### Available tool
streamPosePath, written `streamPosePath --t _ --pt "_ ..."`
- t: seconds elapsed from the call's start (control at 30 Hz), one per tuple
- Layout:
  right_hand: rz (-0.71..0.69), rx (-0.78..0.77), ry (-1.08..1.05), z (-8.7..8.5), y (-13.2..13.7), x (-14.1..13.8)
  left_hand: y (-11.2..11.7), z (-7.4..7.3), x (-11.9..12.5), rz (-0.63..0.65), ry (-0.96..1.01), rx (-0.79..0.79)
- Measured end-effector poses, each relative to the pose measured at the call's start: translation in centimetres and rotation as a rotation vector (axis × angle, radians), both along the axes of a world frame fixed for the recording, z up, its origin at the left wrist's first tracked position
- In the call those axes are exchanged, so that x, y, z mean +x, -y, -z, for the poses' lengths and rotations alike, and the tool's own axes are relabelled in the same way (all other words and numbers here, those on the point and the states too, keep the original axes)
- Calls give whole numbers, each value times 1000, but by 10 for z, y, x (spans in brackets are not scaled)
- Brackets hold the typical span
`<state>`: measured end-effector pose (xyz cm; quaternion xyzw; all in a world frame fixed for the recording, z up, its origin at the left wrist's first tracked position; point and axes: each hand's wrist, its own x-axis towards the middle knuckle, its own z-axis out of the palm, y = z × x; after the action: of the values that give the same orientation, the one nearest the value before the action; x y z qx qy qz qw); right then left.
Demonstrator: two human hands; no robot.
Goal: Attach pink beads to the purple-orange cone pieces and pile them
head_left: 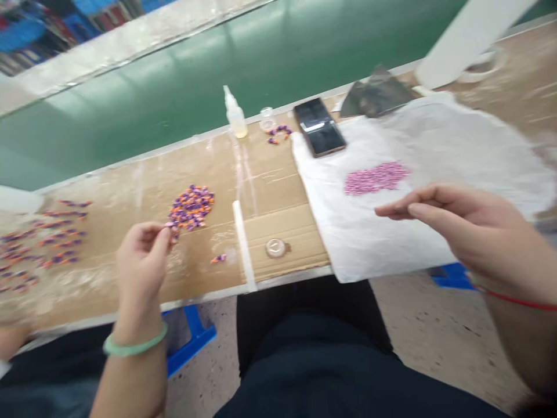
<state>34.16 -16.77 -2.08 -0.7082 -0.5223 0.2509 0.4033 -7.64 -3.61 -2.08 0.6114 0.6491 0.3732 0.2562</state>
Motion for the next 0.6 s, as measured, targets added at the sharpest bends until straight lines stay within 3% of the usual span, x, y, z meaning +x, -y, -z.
streamPosePath --t 0.07,0.17,0.33,0.5,0.6 --pt "79 -8 54 -4 -1 8 7 -6 7 23 371 -137" --pt "52 35 305 5 -5 26 17 -6 23 108 589 -324" --pt "-144 86 456 33 -20 46 35 0 45 189 621 -519" --pt "-144 65 539 48 -40 46 54 3 50 439 596 -660" --pt "-152 58 539 51 -46 43 67 9 53 430 623 -700"
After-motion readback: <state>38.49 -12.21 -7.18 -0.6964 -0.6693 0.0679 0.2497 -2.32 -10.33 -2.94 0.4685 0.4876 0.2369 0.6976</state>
